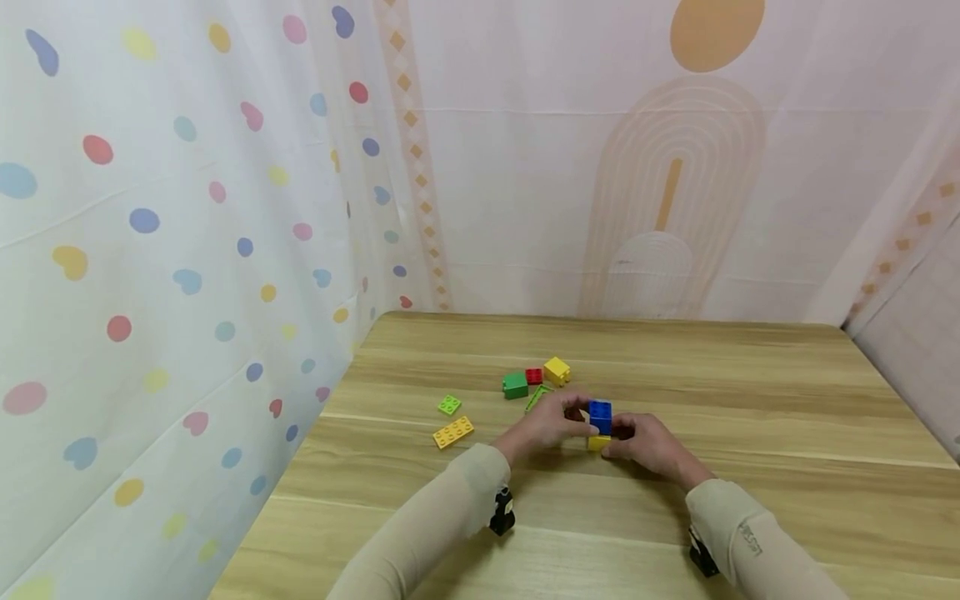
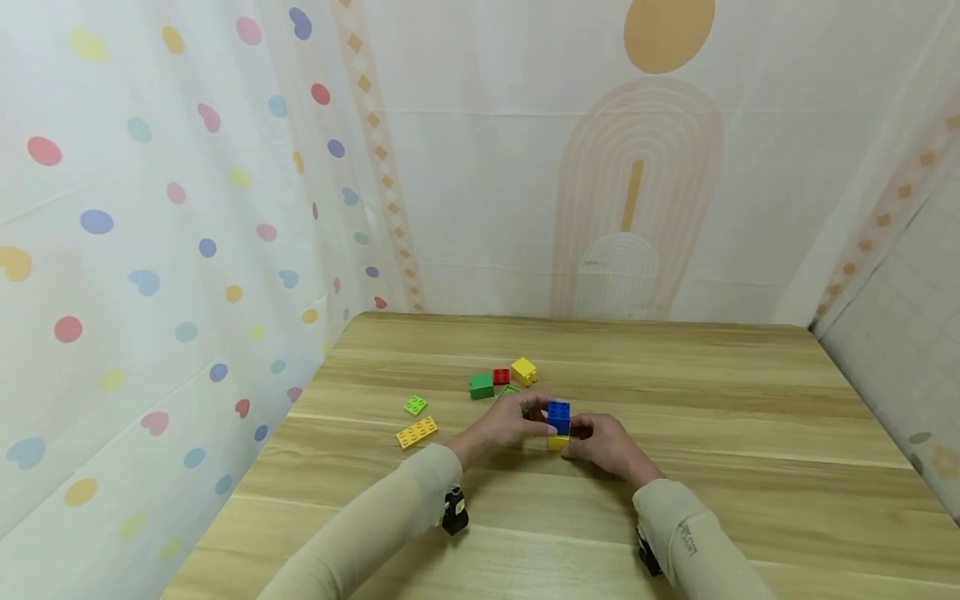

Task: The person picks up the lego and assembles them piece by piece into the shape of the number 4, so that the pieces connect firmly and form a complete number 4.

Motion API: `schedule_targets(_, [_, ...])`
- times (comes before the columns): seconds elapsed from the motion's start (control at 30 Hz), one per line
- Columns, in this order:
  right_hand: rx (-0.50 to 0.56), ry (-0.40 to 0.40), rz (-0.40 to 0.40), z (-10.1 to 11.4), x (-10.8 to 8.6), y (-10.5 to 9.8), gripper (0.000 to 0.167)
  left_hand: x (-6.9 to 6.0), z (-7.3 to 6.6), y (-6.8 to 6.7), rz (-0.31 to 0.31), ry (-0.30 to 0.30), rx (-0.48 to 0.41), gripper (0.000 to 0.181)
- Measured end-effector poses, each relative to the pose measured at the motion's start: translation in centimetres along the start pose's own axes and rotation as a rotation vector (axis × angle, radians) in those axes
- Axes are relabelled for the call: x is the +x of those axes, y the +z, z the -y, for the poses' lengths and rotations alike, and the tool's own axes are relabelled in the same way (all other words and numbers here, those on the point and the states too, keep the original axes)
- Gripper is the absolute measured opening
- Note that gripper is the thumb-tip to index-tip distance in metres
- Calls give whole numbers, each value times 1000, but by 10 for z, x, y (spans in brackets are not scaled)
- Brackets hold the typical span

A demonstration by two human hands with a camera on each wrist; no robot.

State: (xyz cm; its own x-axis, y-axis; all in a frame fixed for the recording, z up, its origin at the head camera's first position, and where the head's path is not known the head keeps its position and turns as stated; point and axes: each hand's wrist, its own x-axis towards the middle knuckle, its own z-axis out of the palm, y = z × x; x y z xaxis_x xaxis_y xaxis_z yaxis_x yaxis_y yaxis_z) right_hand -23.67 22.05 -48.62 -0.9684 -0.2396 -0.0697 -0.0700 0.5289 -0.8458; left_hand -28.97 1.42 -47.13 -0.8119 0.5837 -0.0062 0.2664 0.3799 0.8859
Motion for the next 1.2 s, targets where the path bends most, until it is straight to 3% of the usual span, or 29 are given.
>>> schedule_targets(0.37, [10,-14,0,1,-1,0,33,-1,0,0,19,28,76,32])
schedule_targets(0.6, [18,10,-7,-1,-1,0,29,0,1,0,36,101,172,32])
schedule_targets(0.83, [6,-4,-13,-2,-1,1,28,0,-8,-3,82,86,231,25])
schedule_targets(0.93, [1,-1,-25,-2,0,-1,28,4,-10,-3,101,111,268,23])
schedule_targets(1.07, [-2,4,-22,-1,-1,-4,29,7,-7,0,95,166,295,25])
schedule_targets(1.2, [8,-5,10,-1,0,-2,32,4,0,2,66,161,278,27])
